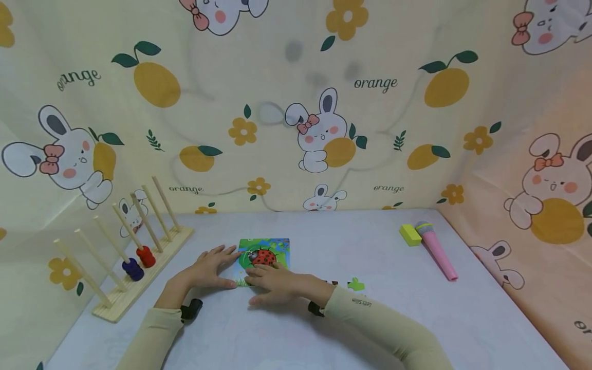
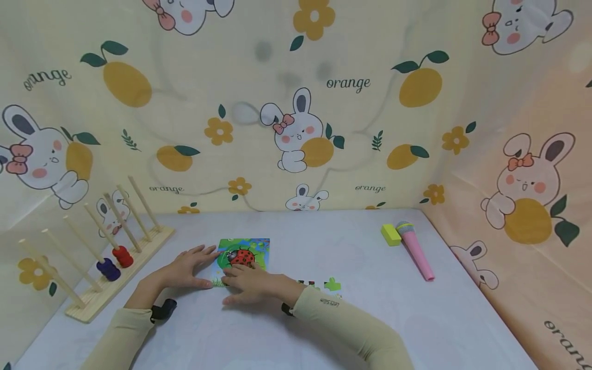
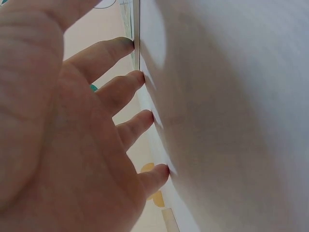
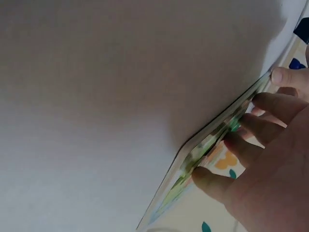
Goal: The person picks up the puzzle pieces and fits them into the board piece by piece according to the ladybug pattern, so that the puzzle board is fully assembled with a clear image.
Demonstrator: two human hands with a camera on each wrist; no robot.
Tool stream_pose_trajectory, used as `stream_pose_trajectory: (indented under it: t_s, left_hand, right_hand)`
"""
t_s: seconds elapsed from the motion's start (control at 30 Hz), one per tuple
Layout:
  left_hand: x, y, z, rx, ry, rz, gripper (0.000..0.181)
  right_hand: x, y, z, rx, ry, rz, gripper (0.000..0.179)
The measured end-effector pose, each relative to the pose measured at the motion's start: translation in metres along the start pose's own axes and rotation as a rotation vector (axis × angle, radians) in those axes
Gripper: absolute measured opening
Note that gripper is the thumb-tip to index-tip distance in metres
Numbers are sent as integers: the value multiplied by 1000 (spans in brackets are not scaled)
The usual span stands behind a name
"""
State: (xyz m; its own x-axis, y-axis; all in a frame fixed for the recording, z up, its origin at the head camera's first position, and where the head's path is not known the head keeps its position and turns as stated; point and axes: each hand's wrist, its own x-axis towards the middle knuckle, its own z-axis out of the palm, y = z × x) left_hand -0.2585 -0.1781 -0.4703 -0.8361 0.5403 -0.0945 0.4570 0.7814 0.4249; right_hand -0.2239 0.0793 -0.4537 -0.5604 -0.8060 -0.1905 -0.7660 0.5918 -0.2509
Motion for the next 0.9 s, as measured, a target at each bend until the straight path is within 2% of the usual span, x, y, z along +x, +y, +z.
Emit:
stream_pose_trajectory:
  t_s: [0.37, 0.53, 0.7, 0.9]
  left_hand:
    - [0, 1, 0, -1, -9, -24, 91]
    - [0, -1, 2, 0, -9, -18, 91]
    - [0, -2, 2, -3, -5, -22, 92]
    - [1, -2, 1, 5, 3, -14, 93]
  right_hand:
    - [0, 3, 2, 19, -11, 28, 68]
    - [-4, 9, 1, 81, 19, 36, 72]
    - [-21, 28, -10, 152, 53, 79, 71]
    - [-58, 58, -25, 292, 93, 72, 52]
